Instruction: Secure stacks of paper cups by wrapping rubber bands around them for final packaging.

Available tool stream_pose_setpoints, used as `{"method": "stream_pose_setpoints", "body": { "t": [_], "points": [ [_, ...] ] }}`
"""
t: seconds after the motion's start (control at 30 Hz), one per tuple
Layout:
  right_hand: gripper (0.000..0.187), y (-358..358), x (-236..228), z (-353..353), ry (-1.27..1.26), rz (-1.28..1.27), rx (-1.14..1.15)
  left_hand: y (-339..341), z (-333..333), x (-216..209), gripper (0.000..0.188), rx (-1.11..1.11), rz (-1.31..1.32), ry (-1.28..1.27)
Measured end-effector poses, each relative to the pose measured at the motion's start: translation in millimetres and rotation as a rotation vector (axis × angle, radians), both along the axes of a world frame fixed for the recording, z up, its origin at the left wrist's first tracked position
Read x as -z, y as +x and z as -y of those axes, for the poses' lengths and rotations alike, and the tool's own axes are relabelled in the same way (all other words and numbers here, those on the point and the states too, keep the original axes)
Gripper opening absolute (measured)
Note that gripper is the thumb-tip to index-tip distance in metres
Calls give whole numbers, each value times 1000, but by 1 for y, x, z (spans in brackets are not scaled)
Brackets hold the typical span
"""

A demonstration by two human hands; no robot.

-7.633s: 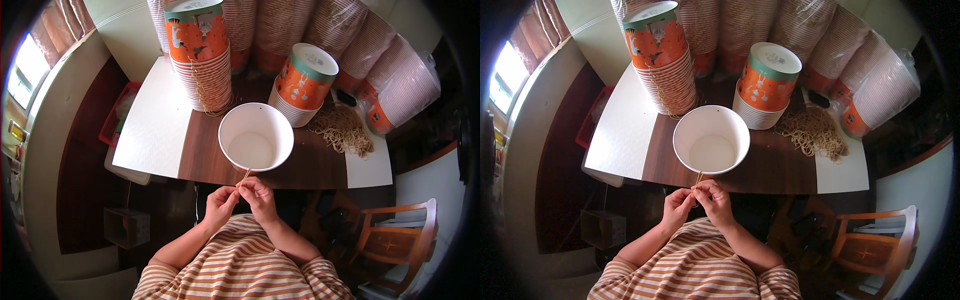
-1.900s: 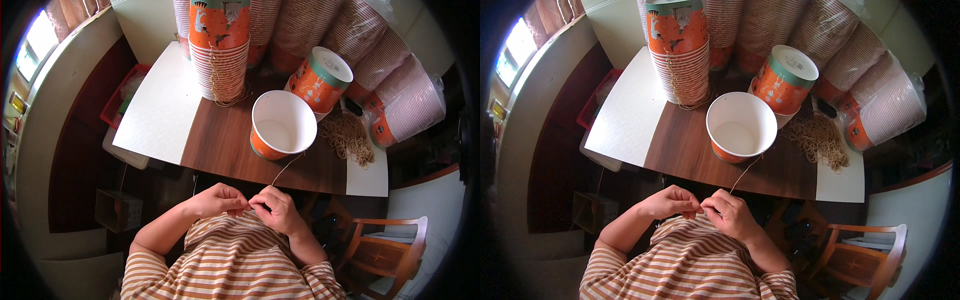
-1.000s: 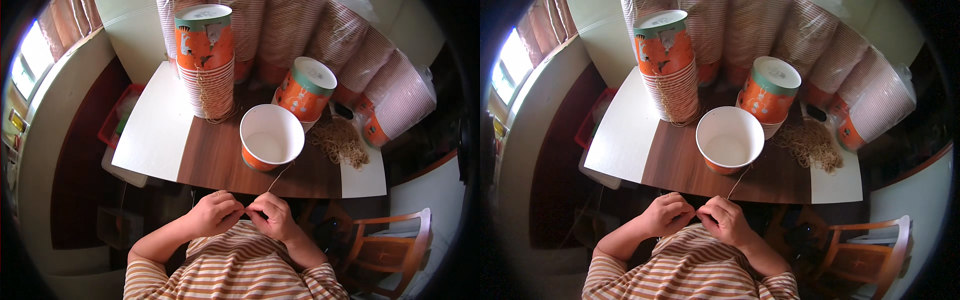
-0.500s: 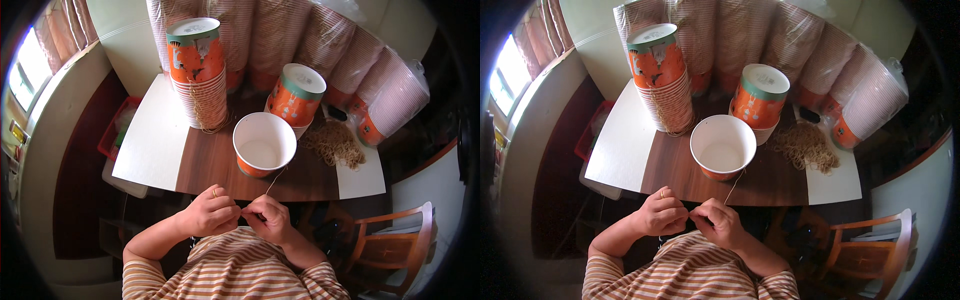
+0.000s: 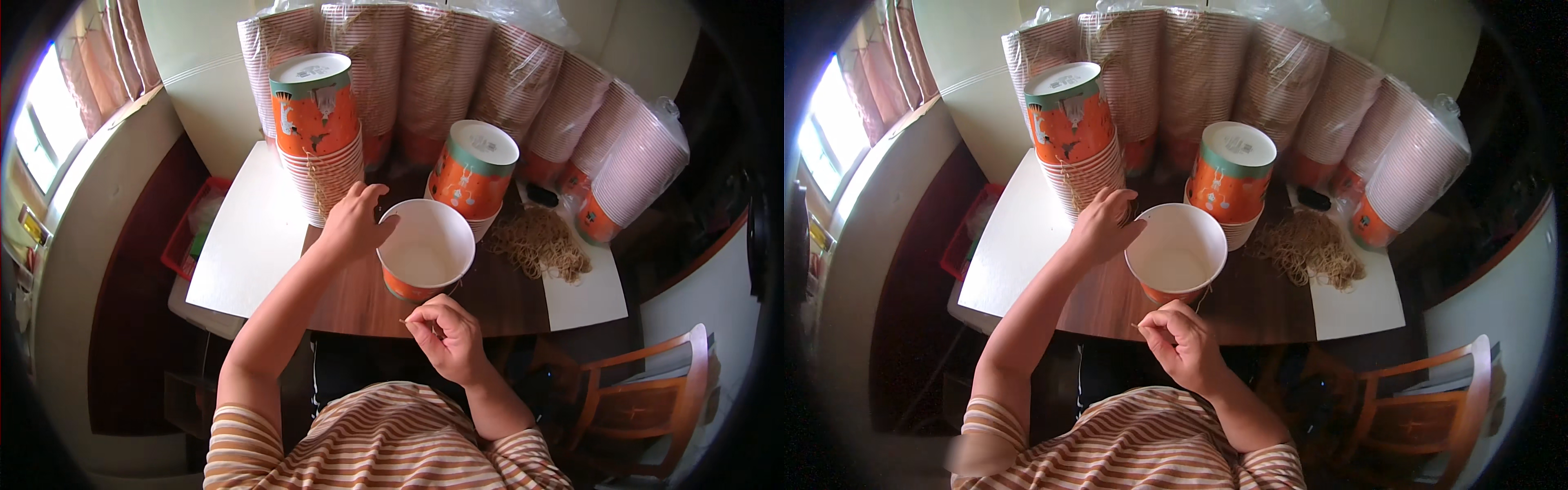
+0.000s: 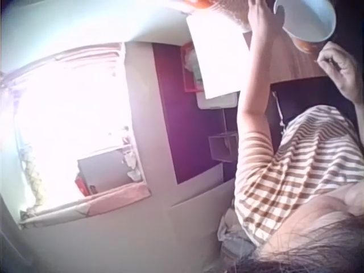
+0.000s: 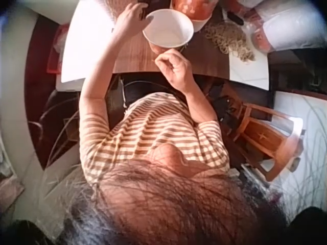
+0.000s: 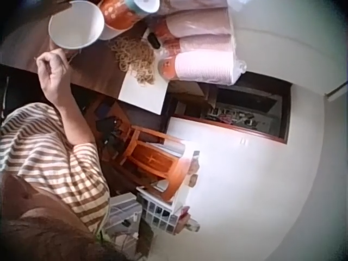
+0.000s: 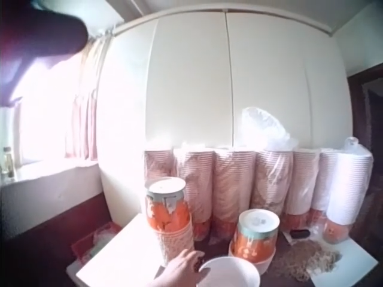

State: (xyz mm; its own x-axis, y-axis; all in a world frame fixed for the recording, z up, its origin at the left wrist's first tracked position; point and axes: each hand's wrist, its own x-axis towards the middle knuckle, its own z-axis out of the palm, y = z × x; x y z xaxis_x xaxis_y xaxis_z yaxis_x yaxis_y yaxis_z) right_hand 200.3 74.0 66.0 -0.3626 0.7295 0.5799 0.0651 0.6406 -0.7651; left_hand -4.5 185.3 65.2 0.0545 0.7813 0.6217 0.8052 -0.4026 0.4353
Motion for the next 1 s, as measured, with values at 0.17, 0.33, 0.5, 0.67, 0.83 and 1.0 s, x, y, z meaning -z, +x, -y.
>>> {"method": "stream_pose_setpoints", "body": {
  "t": [0.17, 0.33, 0.5, 0.67, 0.83, 1.0],
  "points": [
    [5, 10, -3, -6, -76, 66, 9, -9, -33, 29, 31, 64, 37, -355],
    [5, 32, -16, -34, -208, 175, 6, 11, 35, 30, 27, 111, 562, -635],
    [9, 19, -6, -69, -202, 351, -122, 26, 109, 34, 31, 225, 1126, -730],
    [11, -1, 15, -88, -213, 509, -160, 19, 122, 33, 26, 158, 1059, -713],
    [12, -9, 21, -93, -208, 554, -171, 11, 119, 36, 22, 92, 892, -678],
    [10, -10, 26, -95, -149, 542, -211, 13, 114, 37, 17, 52, 770, -648]
  ]
}}
